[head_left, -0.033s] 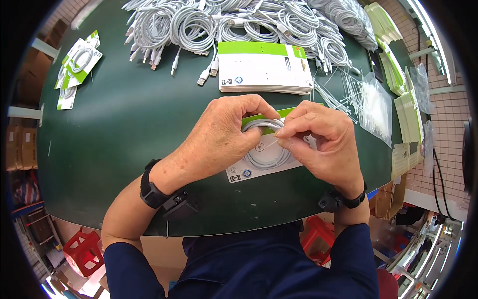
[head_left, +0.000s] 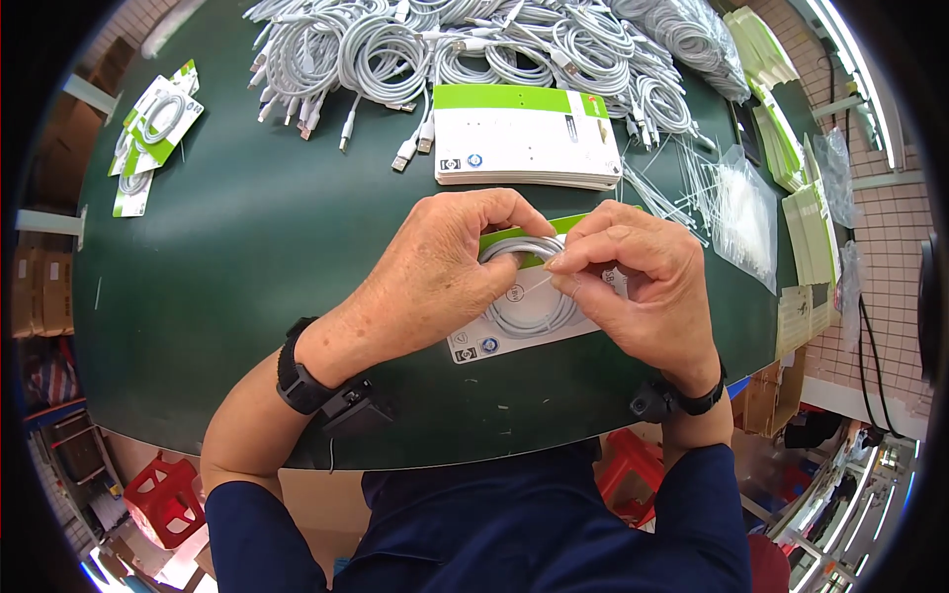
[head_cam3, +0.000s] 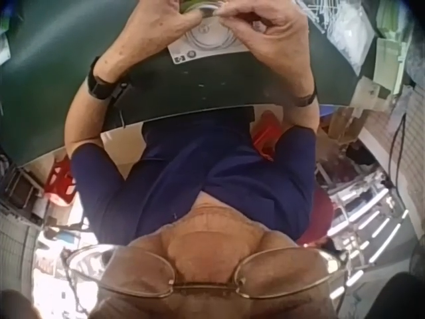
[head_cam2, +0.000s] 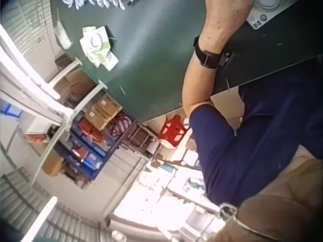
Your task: The person picks up a coiled cable and a cardboard backing, fits the cable into the backing, and secures it by threading a zip tie through the holes and pulling it tight. They then repeat the process with another cable and backing.
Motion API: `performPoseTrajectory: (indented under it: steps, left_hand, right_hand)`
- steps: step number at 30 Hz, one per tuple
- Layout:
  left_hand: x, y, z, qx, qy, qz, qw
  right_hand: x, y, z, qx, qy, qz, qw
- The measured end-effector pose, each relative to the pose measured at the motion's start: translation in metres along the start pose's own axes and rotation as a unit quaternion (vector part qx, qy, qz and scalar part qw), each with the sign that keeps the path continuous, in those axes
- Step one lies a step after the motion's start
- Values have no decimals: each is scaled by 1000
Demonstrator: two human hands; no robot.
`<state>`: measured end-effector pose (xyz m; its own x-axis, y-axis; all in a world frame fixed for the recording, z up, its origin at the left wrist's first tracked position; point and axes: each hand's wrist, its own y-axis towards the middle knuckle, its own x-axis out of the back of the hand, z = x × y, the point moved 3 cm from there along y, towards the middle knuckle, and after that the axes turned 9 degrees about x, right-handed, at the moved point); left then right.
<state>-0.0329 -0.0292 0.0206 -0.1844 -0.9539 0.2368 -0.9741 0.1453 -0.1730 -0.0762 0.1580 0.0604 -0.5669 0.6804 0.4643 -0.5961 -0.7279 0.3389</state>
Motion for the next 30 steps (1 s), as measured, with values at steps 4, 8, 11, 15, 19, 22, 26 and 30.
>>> performPoseTrajectory:
  steps: [4,8,11,15,19,22,26,30]
  left_hand:
    - [5,-3,-4,1,1,-8,1000]
    - [9,-4,-5,-4,7,-22,1000]
    - [10,-5,-4,-8,14,-32,999]
    - [9,-6,-8,-1,-16,-22,1000]
    - [11,-7,-9,-2,-4,-21,1000]
    - [10,-7,-6,9,-72,7,997]
    - [12,-9,-9,44,-99,53,993]
    - [12,-8,-5,28,-89,61,994]
  right_hand:
    - [-4,-2,3,22,-16,-41,999]
    - [-8,-4,8,48,-49,-62,996]
    - [-13,-4,10,97,-90,-84,988]
    - [-17,-7,9,171,-135,-128,968]
    - [-17,-8,8,193,-132,-134,963]
    - [-17,-7,10,209,-143,-130,959]
    - [-18,-8,11,217,-139,-113,959]
    - [-18,-9,12,214,-132,-110,961]
